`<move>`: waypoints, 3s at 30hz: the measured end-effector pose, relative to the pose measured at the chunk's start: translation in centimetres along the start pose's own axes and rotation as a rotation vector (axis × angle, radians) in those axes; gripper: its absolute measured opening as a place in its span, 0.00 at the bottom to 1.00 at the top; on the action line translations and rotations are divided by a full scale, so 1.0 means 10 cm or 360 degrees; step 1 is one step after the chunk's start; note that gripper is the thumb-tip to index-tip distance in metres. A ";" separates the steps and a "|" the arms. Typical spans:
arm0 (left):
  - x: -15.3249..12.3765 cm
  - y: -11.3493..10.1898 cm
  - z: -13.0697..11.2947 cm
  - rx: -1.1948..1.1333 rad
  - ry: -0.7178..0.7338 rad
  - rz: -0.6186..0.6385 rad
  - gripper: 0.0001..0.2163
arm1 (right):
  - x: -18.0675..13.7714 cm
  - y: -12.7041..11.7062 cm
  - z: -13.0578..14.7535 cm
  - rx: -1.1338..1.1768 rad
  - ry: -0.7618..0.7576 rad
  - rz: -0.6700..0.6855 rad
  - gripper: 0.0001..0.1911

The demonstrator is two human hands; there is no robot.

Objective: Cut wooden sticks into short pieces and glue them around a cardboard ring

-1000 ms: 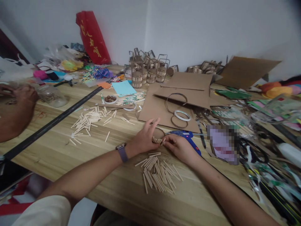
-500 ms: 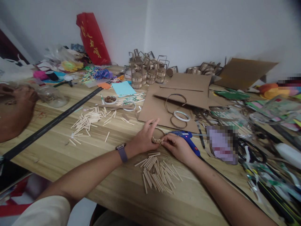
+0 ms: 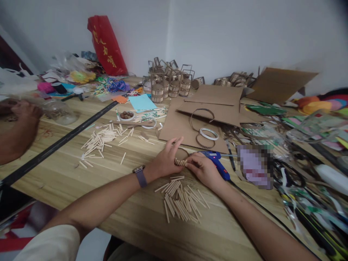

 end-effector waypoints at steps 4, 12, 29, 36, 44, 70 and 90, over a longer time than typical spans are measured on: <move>0.00 0.01 0.01 -0.0012 0.0001 0.0013 0.47 | 0.00 0.01 -0.02 -0.0006 -0.0005 -0.0010 0.06; -0.02 -0.02 -0.02 -0.0072 0.0065 0.0006 0.46 | -0.04 -0.03 0.03 -0.0048 0.0015 -0.0034 0.07; -0.04 -0.01 -0.03 -0.0007 -0.0107 -0.0024 0.48 | -0.57 -0.50 -0.63 -0.0694 0.0743 -0.0074 0.22; -0.04 0.00 -0.05 0.0043 -0.0106 -0.0022 0.48 | -0.55 -0.51 -0.61 -0.0628 0.0840 0.0059 0.21; -0.04 0.00 -0.04 0.0021 -0.0096 -0.0030 0.47 | -0.59 -0.61 -0.50 0.0009 0.0853 -0.0127 0.20; -0.04 -0.04 -0.03 0.0033 -0.0169 0.0093 0.46 | -0.71 -0.22 -0.39 0.0375 0.0726 0.0082 0.23; -0.06 -0.04 -0.03 0.0041 -0.0143 0.0059 0.47 | -0.68 -0.24 -0.35 0.0332 0.0643 0.0152 0.20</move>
Point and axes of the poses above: each hand's wrist, its own x-axis towards the middle knuckle, its own y-axis out of the palm, z = x × y, the point moved 4 cm from there along x, towards the middle knuckle, and after that the axes turned 4 degrees about z, right-handed, at the moved point
